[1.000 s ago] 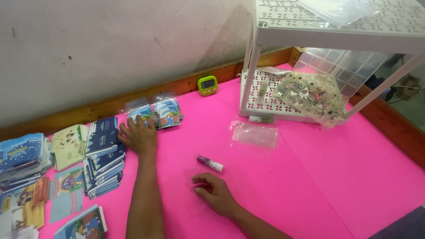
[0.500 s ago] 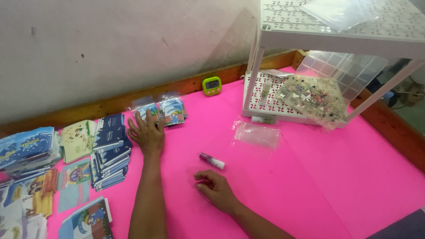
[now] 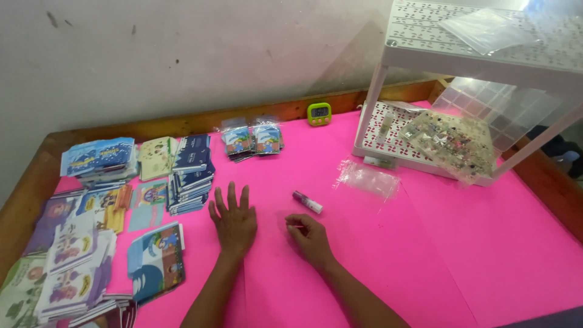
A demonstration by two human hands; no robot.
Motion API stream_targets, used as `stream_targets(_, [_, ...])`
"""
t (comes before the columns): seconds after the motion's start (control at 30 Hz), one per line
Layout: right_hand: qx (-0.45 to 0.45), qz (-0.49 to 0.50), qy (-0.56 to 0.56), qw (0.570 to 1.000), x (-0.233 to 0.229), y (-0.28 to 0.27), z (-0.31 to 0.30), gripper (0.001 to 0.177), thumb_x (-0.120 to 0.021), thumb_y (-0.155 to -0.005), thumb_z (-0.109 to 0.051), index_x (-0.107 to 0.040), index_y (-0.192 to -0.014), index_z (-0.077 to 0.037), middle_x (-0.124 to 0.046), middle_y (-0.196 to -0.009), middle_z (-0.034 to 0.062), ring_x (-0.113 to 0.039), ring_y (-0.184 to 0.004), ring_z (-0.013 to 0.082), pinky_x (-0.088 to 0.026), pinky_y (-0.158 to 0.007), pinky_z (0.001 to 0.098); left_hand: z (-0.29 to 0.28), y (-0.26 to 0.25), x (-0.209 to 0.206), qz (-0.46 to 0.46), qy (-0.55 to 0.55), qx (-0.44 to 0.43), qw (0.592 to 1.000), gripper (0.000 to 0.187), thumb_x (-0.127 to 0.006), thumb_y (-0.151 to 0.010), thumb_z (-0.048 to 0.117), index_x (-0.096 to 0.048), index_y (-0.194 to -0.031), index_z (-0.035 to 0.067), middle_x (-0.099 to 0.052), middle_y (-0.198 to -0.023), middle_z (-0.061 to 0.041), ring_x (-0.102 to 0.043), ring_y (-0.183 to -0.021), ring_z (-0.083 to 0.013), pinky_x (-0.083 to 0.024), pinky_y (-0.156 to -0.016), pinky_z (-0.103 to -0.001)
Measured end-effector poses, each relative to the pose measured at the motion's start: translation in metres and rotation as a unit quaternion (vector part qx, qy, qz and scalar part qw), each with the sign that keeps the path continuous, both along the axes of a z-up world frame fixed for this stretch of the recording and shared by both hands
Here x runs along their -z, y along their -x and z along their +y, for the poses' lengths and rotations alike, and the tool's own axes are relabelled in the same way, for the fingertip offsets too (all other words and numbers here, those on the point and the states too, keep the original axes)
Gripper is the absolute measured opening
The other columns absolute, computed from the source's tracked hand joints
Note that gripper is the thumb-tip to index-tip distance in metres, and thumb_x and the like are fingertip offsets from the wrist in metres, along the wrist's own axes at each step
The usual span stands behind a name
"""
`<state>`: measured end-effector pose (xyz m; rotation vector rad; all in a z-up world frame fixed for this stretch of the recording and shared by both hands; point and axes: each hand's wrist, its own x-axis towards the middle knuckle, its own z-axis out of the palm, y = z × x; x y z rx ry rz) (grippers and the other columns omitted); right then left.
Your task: Packaging individual cards into plastic sleeves and bags using an applicator tool.
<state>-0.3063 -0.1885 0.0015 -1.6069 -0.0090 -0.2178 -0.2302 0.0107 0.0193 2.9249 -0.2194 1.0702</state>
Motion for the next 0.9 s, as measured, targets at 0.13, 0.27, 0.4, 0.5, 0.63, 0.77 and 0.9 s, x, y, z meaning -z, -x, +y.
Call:
stream_targets(0.13, [0.001,-0.004,0.008,1.0,-0.002,-0.001,-0.001,0.023,-0.07,-0.094,-0.007,-0.077,-0.116,-0.004,-0.076,-0.105,0.0188,-0.073,-0.107,0.0307,-0.062,-0.091,0.0432,0.038,0.038,-0.006,-0.094,-0.054,-0.108,0.988,0.025,-0.054,-0.099,0.025,-0.069,-0.118,0.026,-0.055,-0.148,-0.013,-0.043,-0.144,-0.0493,-0.033,-0.111,-0.063])
stream_targets(0.27, [0.008,0.001,-0.001,1.0,-0.004,0.002,0.002,0.022,-0.07,-0.094,-0.007,-0.078,-0.114,-0.005,-0.076,-0.105,0.0171,-0.073,-0.106,0.0286,-0.061,-0.092,0.0416,0.087,0.058,0.001,-0.146,-0.072,-0.217,0.963,0.019,-0.057,-0.101,0.016,-0.072,-0.112,0.02,-0.063,-0.142,-0.019,-0.059,-0.126,-0.0525,-0.042,-0.099,-0.068])
stream_targets(0.4, [0.016,-0.01,-0.008,1.0,-0.015,0.003,0.002,0.02,-0.068,-0.091,-0.003,-0.077,-0.108,-0.007,-0.078,-0.105,0.0053,-0.071,-0.095,0.0142,-0.06,-0.087,0.0266,0.087,0.072,-0.031,-0.172,-0.119,-0.316,0.925,0.006,-0.073,-0.108,0.023,-0.07,-0.105,0.026,-0.073,-0.126,-0.005,-0.066,-0.088,-0.0234,-0.047,-0.09,-0.049])
stream_targets(0.5, [0.017,-0.007,-0.014,1.0,-0.012,0.003,0.003,0.021,-0.066,-0.091,-0.003,-0.077,-0.109,-0.006,-0.078,-0.105,0.0062,-0.072,-0.095,0.0147,-0.06,-0.086,0.0266,0.09,0.072,-0.022,-0.127,-0.12,-0.315,0.933,0.018,-0.07,-0.103,0.02,-0.072,-0.118,0.029,-0.074,-0.13,-0.002,-0.069,-0.079,-0.0155,-0.051,-0.085,-0.043])
stream_targets(0.63, [0.03,-0.016,-0.007,0.999,-0.012,0.003,0.002,0.021,-0.066,-0.091,-0.005,-0.078,-0.108,-0.007,-0.078,-0.104,0.0059,-0.072,-0.093,0.0139,-0.06,-0.084,0.0261,0.095,0.072,-0.013,-0.077,-0.106,-0.298,0.946,0.041,-0.079,-0.087,0.025,-0.07,-0.126,0.028,-0.073,-0.134,-0.001,-0.073,-0.089,-0.0147,-0.05,-0.089,-0.043])
stream_targets(0.77, [0.023,-0.06,-0.004,0.998,-0.007,0.003,0.002,0.021,-0.065,-0.091,-0.002,-0.077,-0.107,-0.006,-0.077,-0.102,0.0067,-0.07,-0.089,0.0141,-0.059,-0.077,0.0254,0.107,0.067,-0.004,-0.118,-0.127,-0.288,0.942,0.022,-0.067,-0.101,0.021,-0.075,-0.119,0.032,-0.07,-0.084,0.012,-0.064,-0.058,-0.0078,-0.049,-0.074,-0.029])
stream_targets(0.9, [0.017,-0.051,0.02,0.998,-0.011,0.004,0.003,0.02,-0.066,-0.091,-0.003,-0.078,-0.106,-0.007,-0.077,-0.099,0.0055,-0.068,-0.081,0.0127,-0.057,-0.071,0.0249,0.13,0.055,0.019,-0.136,-0.155,-0.334,0.92,0.021,-0.072,-0.101,0.04,-0.077,-0.118,0.053,-0.042,-0.045,0.013,-0.047,-0.04,-0.0075,-0.04,-0.049,-0.021])
